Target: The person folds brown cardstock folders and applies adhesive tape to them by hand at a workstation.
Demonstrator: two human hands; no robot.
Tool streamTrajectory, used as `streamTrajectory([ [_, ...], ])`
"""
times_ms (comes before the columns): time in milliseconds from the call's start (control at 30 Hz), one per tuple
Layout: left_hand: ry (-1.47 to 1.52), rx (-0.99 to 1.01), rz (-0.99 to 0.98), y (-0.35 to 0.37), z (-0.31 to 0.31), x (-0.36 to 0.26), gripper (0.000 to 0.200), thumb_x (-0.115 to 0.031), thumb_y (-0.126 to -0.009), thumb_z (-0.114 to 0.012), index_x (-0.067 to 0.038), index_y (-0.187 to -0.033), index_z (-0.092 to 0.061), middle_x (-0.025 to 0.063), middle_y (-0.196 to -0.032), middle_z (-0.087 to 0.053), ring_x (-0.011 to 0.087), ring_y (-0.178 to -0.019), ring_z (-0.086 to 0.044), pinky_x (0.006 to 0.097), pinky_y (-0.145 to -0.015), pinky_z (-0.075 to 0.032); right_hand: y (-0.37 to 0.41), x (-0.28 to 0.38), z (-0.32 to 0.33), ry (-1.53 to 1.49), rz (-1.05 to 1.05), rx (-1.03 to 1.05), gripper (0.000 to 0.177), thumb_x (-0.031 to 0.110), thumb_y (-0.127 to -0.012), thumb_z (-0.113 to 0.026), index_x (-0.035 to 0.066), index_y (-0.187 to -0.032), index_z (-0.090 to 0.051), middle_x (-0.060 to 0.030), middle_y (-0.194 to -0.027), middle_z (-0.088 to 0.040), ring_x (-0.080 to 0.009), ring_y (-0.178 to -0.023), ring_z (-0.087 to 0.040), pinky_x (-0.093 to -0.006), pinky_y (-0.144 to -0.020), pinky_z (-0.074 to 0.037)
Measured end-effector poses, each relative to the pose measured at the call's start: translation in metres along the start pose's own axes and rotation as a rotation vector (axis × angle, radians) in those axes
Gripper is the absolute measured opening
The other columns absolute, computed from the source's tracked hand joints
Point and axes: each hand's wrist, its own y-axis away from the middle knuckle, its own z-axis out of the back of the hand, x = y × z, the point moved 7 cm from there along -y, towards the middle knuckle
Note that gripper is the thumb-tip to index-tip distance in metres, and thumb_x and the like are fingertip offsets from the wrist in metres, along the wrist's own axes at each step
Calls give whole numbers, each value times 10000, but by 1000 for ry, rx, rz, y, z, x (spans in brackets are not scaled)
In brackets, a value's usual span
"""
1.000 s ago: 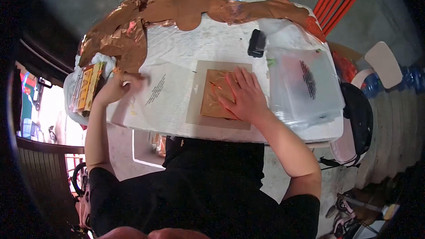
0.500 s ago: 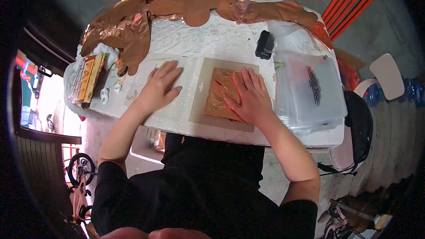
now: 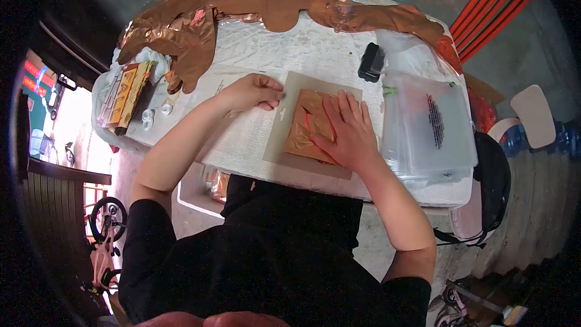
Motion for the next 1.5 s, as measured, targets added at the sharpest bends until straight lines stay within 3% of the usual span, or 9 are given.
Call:
streamTrajectory([
  [167, -303, -73, -157, 1, -10, -12, 143, -122, -873, -682, -33, -781, -618, -6, -656, -592, 71, -562, -551, 225, -516, -446, -1, 6, -1, 35, 13, 4, 805, 523, -843, -603, 99, -1473, -339, -212, -1531, -258, -362, -1430, -222, -524, -1157, -122],
  [400, -402, -192, -202, 13, 25, -1, 169, -128, -878, -678, -19, -762, -623, -26, -621, -564, 38, -557, -511, 212, -510, -414, -17, 28, -14, 11, 24, 13, 812, 543, -846, -582, 95, -1475, -332, -213, -1533, -253, -353, -1438, -203, -535, -1156, -103],
  [500, -449, -276, -258, 28, 33, 6, 136, -136, -865, -678, -12, -815, -650, 18, -670, -605, 104, -558, -555, 243, -528, -447, -19, 30, -17, 14, 15, 19, 815, 550, -846, -578, 94, -1475, -332, -209, -1535, -252, -350, -1439, -203, -540, -1155, -99],
  [567, -924, -611, -604, 63, 29, -18, 196, -191, -845, -689, -28, -952, -672, 93, -885, -652, 221, -767, -627, 332, -668, -494, -19, 29, -19, 4, 25, 12, 816, 574, -841, -571, 105, -1470, -347, -210, -1528, -261, -357, -1432, -213, -563, -1147, -103],
  [667, -1210, -687, -644, 86, 11, -6, 336, -260, -825, -694, -51, -1086, -656, 131, -1109, -609, 312, -1027, -568, 431, -828, -462, -18, 28, -19, -5, 38, -9, 821, 598, -834, -569, 116, -1466, -362, -209, -1521, -269, -362, -1425, -221, -587, -1138, -110],
  [733, -1150, -634, -549, 80, 13, 0, 397, -297, -828, -692, -58, -1141, -635, 129, -1199, -570, 309, -1132, -506, 464, -901, -419, -19, 29, -19, -2, 52, -19, 826, 599, -831, -573, 116, -1466, -362, -207, -1522, -267, -361, -1426, -220, -587, -1137, -113],
  [933, -1061, -632, -699, 71, 19, -4, 352, -254, -813, -708, -43, -1090, -659, 141, -1058, -588, 320, -1001, -564, 427, -839, -460, -19, 28, -18, 4, 50, -19, 828, 609, -827, -573, 122, -1465, -367, -203, -1521, -270, -363, -1424, -226, -584, -1135, -116],
  [1233, -1007, -521, -512, 64, 18, -7, 361, -224, -794, -719, 2, -1067, -651, 188, -898, -570, 356, -864, -601, 427, -766, -500, -19, 28, -19, 5, 46, -5, 823, 604, -834, -567, 131, -1472, -354, -205, -1533, -251, -368, -1425, -227, -578, -1141, -102],
  [1500, -1105, -513, -538, 57, 14, -13, 159, -122, -776, -627, 16, -854, -613, 218, -832, -598, 394, -787, -613, 459, -742, -516, -19, 28, -20, 20, 22, 21, 802, 541, -842, -595, 141, -1485, -332, -194, -1545, -239, -355, -1438, -205, -552, -1149, -113],
])
